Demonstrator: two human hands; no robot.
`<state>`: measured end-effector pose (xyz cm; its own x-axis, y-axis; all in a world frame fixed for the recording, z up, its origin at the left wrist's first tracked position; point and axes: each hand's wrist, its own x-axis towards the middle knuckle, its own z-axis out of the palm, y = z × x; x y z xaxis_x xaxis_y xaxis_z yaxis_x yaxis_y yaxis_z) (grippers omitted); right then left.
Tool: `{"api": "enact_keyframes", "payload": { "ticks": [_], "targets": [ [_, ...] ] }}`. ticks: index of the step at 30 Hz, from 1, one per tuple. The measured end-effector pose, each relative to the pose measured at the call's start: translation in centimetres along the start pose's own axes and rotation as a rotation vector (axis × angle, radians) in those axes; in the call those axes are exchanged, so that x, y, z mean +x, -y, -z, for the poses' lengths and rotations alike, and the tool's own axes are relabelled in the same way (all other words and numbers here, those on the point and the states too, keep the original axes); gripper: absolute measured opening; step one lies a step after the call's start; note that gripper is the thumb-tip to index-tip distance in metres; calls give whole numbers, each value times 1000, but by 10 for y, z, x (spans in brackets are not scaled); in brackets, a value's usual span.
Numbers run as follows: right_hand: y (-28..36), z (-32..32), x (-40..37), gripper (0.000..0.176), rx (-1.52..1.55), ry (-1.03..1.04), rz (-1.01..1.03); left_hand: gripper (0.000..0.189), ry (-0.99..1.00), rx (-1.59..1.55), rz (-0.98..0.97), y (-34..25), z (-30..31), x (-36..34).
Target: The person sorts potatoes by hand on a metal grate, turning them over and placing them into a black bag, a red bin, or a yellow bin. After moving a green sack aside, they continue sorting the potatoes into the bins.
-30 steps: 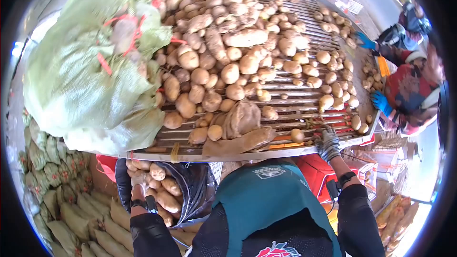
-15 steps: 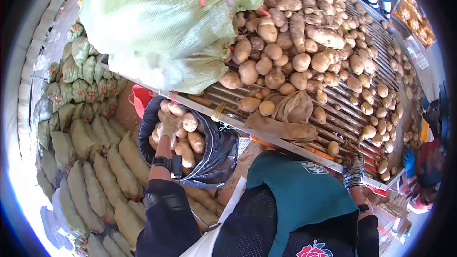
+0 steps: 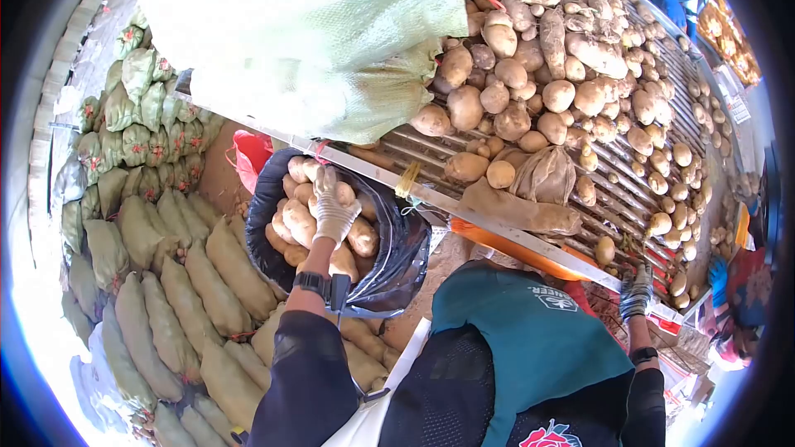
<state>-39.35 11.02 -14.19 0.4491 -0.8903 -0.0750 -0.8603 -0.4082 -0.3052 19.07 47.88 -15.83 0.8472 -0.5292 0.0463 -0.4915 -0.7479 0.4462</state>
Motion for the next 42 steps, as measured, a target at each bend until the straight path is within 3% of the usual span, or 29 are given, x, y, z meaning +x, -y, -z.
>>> {"api": "enact_keyframes", "payload": {
  "ticks": [3,5,8,11,12,14,15,19,21,23,25,26,27,29,30,34,36,39,40,41,42],
  "targets": [
    [-5,-4,2,23,19,12,1,89,-39,273,-104,-34,34,-12],
    [-5,-2,2,22,31,28,-24,88,-19,588,-98,-18,13,-6],
    [-7,-5,1,25,17,38,-69,86,114,254,-26,-4,-11,-8],
    [-22,-12,0,29,-46,28,-86,81,-59,-965,244,13,-13,4],
    [-19,-12,1,28,-45,27,-111,81,-57,-964,247,7,6,3],
    [-10,-8,0,26,-30,22,-132,78,-119,-611,560,0,47,1],
    [-4,-5,0,26,-28,25,-138,78,-114,-607,558,10,49,2],
    [-1,-2,-2,23,-45,6,-104,79,31,-383,344,29,27,-1],
    [5,1,-1,23,-4,14,-126,83,215,-663,329,5,31,-2],
    [0,-3,-1,23,20,-3,-112,81,293,-465,250,50,8,3],
    [-4,-6,-1,23,56,-7,-122,88,338,-258,-39,66,-5,6],
    [-3,-5,-1,23,56,-6,-126,90,415,-79,-91,88,-14,12],
    [-2,-5,-2,24,28,-19,-97,90,418,-78,-92,69,-3,11],
    [-1,-4,-2,24,0,-30,-70,92,515,-320,107,35,19,3],
    [0,-3,-2,24,6,-24,-72,94,403,-154,-64,87,-10,6],
    [1,-3,-3,22,-34,-62,-18,93,434,-291,148,80,-21,11],
    [-1,-4,-2,23,-21,-33,-38,92,326,-199,27,69,-21,5],
    [4,0,-1,24,-5,-1,-71,89,318,-75,73,54,-14,6],
    [7,2,0,24,-3,2,-81,81,206,174,-89,41,-4,0],
    [7,3,-1,24,-3,3,-83,81,207,174,-90,35,4,3],
    [7,3,-1,24,8,1,-83,79,305,-144,149,32,10,8]
  ]
}}
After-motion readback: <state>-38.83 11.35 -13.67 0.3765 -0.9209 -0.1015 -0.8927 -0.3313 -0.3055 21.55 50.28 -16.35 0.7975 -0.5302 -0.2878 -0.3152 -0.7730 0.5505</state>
